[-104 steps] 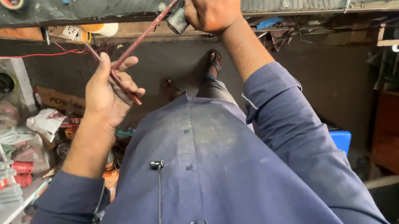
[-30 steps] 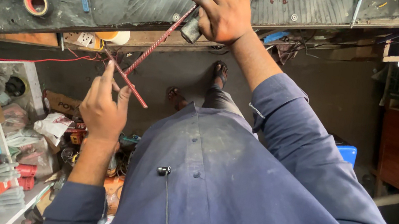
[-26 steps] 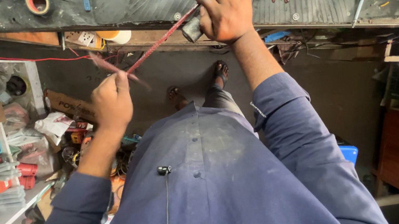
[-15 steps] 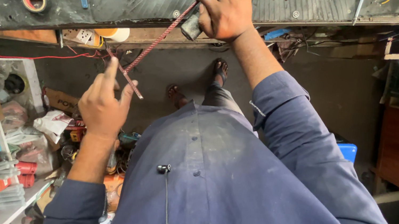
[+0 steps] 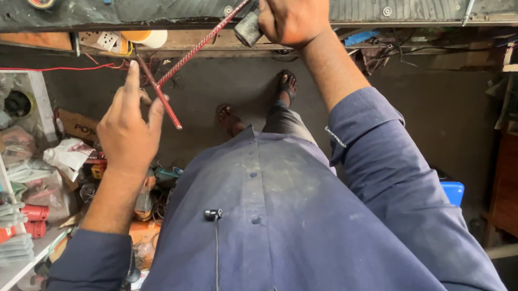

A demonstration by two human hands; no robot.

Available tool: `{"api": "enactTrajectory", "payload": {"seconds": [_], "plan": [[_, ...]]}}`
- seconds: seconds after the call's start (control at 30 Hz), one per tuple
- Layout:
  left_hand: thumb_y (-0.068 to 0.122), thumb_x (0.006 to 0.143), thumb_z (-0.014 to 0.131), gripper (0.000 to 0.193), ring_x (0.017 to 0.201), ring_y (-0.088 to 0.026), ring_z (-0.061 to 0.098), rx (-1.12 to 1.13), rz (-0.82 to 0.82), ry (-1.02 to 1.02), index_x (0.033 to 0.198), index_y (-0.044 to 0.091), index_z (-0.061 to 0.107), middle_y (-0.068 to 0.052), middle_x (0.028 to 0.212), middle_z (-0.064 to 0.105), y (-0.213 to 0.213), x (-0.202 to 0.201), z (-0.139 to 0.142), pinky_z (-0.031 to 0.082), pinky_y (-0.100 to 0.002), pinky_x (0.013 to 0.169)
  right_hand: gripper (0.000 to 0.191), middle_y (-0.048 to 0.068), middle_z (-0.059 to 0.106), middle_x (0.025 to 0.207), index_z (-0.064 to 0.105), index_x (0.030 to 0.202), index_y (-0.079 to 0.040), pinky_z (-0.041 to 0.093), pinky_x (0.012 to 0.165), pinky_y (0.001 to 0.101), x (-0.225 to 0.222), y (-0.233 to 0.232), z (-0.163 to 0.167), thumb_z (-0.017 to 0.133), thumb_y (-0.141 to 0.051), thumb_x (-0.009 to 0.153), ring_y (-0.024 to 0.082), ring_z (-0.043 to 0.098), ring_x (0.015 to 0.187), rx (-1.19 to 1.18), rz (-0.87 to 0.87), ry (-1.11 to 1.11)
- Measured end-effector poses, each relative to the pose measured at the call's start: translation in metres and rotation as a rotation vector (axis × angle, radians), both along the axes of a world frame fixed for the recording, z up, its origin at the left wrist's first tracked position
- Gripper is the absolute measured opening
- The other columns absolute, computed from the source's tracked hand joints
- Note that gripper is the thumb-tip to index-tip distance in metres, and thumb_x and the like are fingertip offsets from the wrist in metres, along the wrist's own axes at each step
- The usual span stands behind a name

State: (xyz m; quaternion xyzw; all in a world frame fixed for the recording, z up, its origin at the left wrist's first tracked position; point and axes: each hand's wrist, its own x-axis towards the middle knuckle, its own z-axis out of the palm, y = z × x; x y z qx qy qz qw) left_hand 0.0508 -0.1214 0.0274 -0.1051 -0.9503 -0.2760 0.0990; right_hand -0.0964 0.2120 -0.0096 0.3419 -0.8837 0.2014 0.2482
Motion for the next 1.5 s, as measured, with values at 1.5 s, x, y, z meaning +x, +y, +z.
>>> {"api": "enactTrajectory", "payload": {"seconds": [1.5], "plan": [[0.029,0.108,0.06,0.032,0.057,-0.017,0.048,0.946,0.28,-0.699,0.102,-0.003,0.064,-0.007,0.076,0.056,0.005,-0.007,-0.006,0.038,-0.032,0.053,0.037,0.001,0.064,0.111,0.068,0.121,-0.014,0.047,0.084,0.0427,0.006,-0.001,-0.001,0.068,-0.018,0.083,0.025,0.061,0.101,0.008,-0.023,0.004]]}}
